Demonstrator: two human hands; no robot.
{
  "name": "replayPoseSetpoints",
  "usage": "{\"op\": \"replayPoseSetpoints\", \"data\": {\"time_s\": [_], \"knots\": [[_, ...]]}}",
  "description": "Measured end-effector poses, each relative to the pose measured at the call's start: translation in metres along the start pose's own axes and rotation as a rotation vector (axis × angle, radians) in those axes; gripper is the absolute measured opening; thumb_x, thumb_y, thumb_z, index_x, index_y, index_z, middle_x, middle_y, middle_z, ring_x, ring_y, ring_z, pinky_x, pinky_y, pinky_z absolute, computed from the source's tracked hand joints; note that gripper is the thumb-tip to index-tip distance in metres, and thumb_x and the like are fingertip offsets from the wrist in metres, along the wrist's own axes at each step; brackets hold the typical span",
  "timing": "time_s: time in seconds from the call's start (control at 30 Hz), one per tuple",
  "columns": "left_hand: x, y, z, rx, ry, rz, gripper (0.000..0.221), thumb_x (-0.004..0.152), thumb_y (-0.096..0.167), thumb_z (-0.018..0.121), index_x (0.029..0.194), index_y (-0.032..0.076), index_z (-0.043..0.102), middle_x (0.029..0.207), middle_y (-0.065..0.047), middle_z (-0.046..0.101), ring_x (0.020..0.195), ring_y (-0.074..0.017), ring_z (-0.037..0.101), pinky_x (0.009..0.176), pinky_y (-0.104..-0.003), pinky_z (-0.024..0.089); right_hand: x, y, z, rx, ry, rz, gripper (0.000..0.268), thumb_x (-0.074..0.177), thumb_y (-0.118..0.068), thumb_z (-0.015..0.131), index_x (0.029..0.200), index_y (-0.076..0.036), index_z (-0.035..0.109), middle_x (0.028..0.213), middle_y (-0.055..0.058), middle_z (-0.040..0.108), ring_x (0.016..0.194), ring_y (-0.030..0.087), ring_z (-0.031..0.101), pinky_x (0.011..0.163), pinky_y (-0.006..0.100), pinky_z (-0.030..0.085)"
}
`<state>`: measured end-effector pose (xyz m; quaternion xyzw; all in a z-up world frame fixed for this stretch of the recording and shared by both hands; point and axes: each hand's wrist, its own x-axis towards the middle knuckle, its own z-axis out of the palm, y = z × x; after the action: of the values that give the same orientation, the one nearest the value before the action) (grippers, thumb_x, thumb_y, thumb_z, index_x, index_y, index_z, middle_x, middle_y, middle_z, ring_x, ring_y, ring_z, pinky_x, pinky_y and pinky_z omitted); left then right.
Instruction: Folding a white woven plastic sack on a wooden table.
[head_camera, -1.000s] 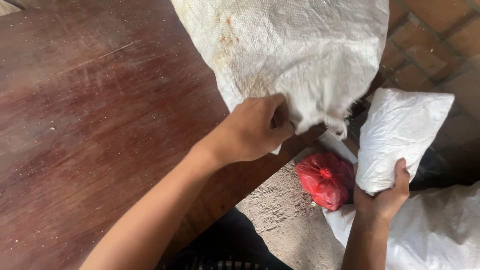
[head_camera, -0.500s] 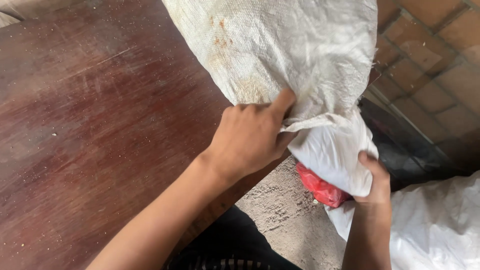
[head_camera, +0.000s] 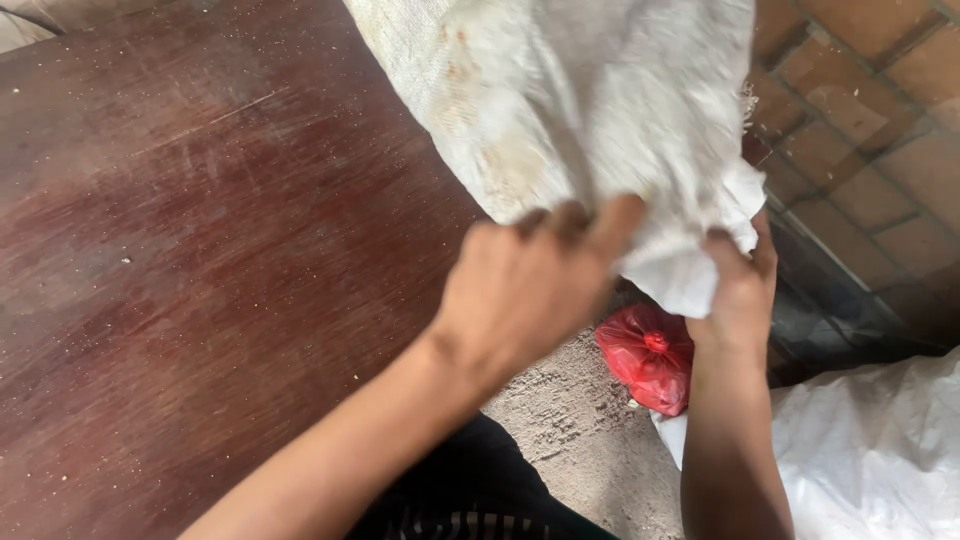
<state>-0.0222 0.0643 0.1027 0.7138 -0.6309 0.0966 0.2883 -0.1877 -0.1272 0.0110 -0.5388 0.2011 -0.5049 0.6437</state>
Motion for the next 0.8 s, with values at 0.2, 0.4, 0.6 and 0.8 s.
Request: {"op": "replayPoseSetpoints", "data": {"time_s": [0.2,0.4,0.6,0.8], "knots": [[-0.010,0.006,0.031,0.047,0.023,0.171,0.009,0.104,0.009,0.050,0.111,0.005,0.055,0.076,-0.014,0.069,0.054,-0.0235,0.068,0.030,-0.033,0.048,-0.015,0.023,0.053,-0.154,-0.172,-0.394,0.056,0.104,-0.003,0.064,0.156,-0.003,0.042,0.141,0.010,0.056,0.129,0.020,0.055,0.116,0.035,0.048],[-0.008,0.007,0.028,-0.034,0.057,0.182,0.013,0.099,0.010,0.053,0.110,0.004,0.055,0.077,-0.012,0.068,0.057,-0.0268,0.068,0.044,-0.039,0.053,0.067,0.207,-0.037,0.076,0.148,0.049,0.047,0.111,-0.034,0.034,0.153,-0.013,0.043,0.140,0.004,0.057,0.126,0.018,0.054,0.101,0.027,0.048],[-0.003,0.005,0.013,-0.114,-0.003,0.170,0.025,0.095,0.009,0.052,0.119,0.005,0.057,0.066,-0.009,0.067,0.053,-0.0246,0.067,0.042,-0.040,0.051,0.113,0.268,-0.072,-0.224,0.104,-0.006,0.053,0.107,-0.036,0.039,0.153,-0.011,0.043,0.142,0.007,0.055,0.128,0.021,0.051,0.102,0.031,0.045],[-0.006,0.003,0.016,-0.041,0.071,0.268,0.023,0.098,0.009,0.053,0.120,0.002,0.056,0.071,-0.009,0.067,0.056,-0.0190,0.066,0.041,-0.036,0.049,0.153,0.241,-0.043,-0.491,0.033,-0.102,0.058,0.103,-0.038,0.044,0.154,-0.009,0.043,0.144,0.010,0.053,0.130,0.025,0.049,0.103,0.035,0.042]]}}
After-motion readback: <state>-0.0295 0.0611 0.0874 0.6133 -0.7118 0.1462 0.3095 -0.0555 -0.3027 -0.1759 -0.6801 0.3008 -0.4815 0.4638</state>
